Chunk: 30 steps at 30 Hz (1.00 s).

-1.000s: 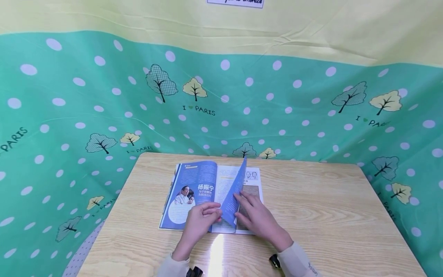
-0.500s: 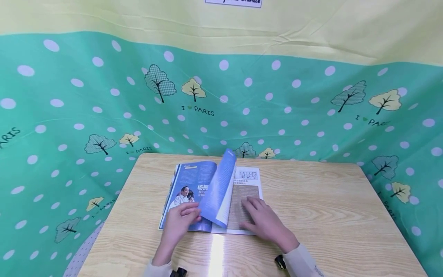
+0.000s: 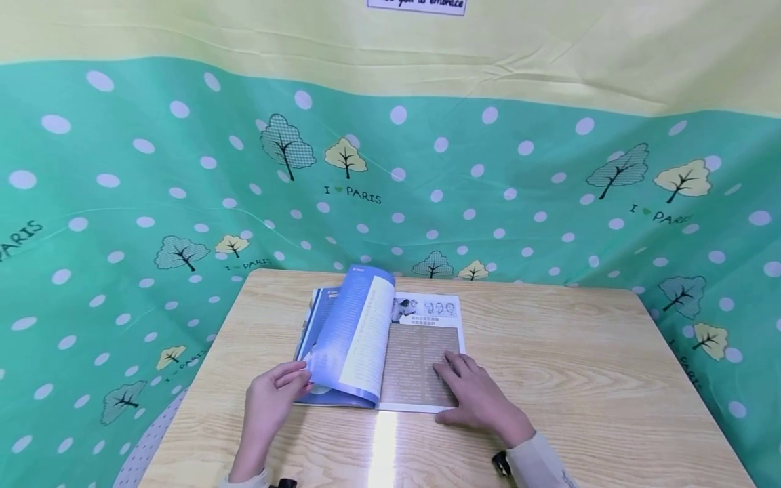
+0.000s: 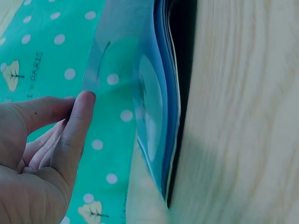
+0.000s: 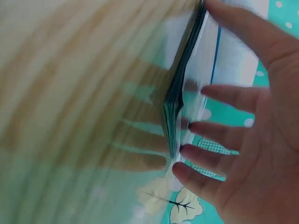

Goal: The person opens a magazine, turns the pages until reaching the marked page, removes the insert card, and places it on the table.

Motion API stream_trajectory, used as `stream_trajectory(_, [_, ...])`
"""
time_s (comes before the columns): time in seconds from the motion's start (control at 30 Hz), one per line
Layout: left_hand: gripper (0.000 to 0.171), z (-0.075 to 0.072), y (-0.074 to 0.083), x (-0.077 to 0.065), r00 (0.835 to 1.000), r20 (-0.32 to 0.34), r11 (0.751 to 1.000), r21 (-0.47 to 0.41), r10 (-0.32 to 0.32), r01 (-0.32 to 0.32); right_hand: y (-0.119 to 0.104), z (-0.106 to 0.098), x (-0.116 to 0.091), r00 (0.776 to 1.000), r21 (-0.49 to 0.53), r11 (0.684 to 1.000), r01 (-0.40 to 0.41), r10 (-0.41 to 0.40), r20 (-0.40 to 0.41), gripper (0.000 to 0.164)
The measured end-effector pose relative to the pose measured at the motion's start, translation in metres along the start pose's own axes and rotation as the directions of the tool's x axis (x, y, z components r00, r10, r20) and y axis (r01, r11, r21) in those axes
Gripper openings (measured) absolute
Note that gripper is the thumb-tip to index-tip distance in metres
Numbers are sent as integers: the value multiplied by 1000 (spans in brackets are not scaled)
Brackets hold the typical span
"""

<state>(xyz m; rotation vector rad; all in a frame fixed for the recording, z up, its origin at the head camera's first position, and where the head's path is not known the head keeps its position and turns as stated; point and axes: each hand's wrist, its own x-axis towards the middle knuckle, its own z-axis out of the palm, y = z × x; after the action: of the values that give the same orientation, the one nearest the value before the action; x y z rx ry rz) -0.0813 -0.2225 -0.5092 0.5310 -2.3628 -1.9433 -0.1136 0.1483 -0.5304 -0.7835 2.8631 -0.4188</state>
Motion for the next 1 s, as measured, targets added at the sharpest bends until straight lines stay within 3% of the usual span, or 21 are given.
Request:
stream_trajectory(0.7, [30,-24,-26,7,998,-50,989,139,-47,54,4,-7,-4,999,28,999,34,-35,22,69])
stream_trajectory(1.0, [32,-25,-26,6,997,-48,981,181,-56,64,11,-8,-7,997,99,994,47,-40,-71,44])
